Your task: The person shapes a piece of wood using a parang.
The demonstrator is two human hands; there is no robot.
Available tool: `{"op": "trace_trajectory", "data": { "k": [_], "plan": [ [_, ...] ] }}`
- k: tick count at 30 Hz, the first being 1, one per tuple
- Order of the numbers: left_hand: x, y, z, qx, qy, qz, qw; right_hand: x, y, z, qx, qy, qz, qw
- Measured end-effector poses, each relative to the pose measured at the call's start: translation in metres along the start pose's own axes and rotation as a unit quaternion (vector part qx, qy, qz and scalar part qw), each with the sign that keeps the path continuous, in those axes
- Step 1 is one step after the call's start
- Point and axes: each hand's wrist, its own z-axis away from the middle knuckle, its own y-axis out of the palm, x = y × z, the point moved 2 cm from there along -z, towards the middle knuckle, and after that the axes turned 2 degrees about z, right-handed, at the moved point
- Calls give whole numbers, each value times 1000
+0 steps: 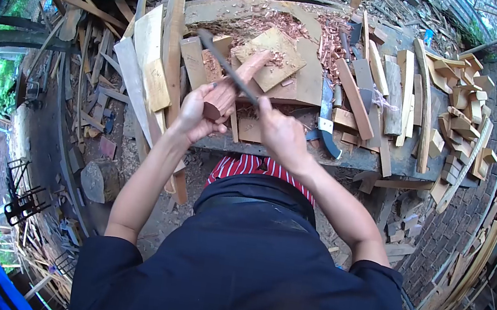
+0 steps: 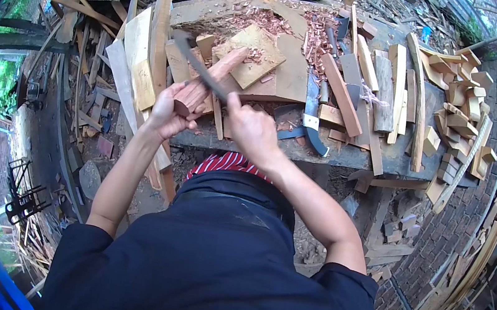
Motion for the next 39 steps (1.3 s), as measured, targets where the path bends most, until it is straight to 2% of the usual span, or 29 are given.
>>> {"op": "trace_trajectory", "data": {
  "k": [2, 3, 4, 6, 7, 9, 10, 11, 13, 14, 16, 17, 19, 20, 21, 23, 24, 25, 27, 28, 31, 33, 35, 37, 39],
  "plan": [
    [-4, -5, -1, 36, -11, 7, 999, 8, -6, 9, 11, -32, -6, 999],
    [-5, -3, 3, 42, -18, 4, 999, -2, -7, 5, 54, -5, 11, 998],
    [-4, 2, 5, 43, -22, 6, 999, -20, 0, -3, 35, 7, 21, 999],
    [-6, 13, 11, -16, 6, -32, 999, -45, 8, -24, -4, 24, 15, 1000],
    [-12, 17, 12, -12, 10, -37, 999, -40, 6, -24, -12, 26, 17, 999],
    [-15, 21, 11, -44, -19, 26, 998, -14, 1, -9, 53, 27, 10, 998],
    [-16, 12, 7, -1, -26, 25, 999, -2, -6, 0, 5, -10, -65, 998],
    [-15, 7, 4, -18, -12, 5, 1000, 5, -14, 3, -15, -31, -72, 997],
    [-21, 6, 7, -14, -21, 11, 1000, -6, -9, -7, 3, -32, -9, 999],
    [-17, -3, 6, -13, -20, 11, 1000, -20, 5, -13, -31, -34, 14, 999],
    [-19, -11, 7, 36, -20, -23, 999, -30, 12, -28, -36, -14, -8, 999],
    [-23, -14, 5, 36, -14, -28, 999, -27, 16, -30, -45, -18, -18, 999],
    [-24, 2, 9, -44, -27, 26, 998, -3, 5, -20, -5, -9, -32, 999],
    [-23, -4, 5, -13, -45, 35, 998, 8, -5, -11, -28, -41, -63, 997],
    [-25, -6, 4, -16, -44, 37, 998, 11, -9, -7, -4, -46, -66, 997],
    [-22, -7, 6, -2, -55, 24, 998, -15, -4, -18, 66, -1, -5, 998],
    [-23, -6, 7, 13, -34, 12, 999, -35, 9, -28, 36, 35, 16, 999],
    [-20, -3, 9, 15, -31, 13, 999, -60, 29, -36, -12, 24, -15, 1000],
    [-23, 2, 9, -2, -11, 1, 1000, -41, 14, -36, 66, 87, -30, 994],
    [-24, -1, 5, -10, -7, 5, 1000, -25, 4, -26, 70, 44, -23, 996],
    [-28, -1, 5, 9, -54, 55, 997, 3, -18, -8, 27, -27, -71, 997],
    [-27, 2, 9, 11, -48, 77, 996, -24, 3, -24, 47, 16, 19, 999],
    [-29, 0, 11, 19, -32, 95, 995, -45, 20, -36, -25, 36, -25, 999],
    [-28, -9, 3, 70, -56, 170, 981, -20, 7, -36, 56, 47, -28, 997],
    [-29, -3, 8, 53, -59, 174, 982, 13, -13, -17, 9, -7, -28, 1000]
  ]
}}
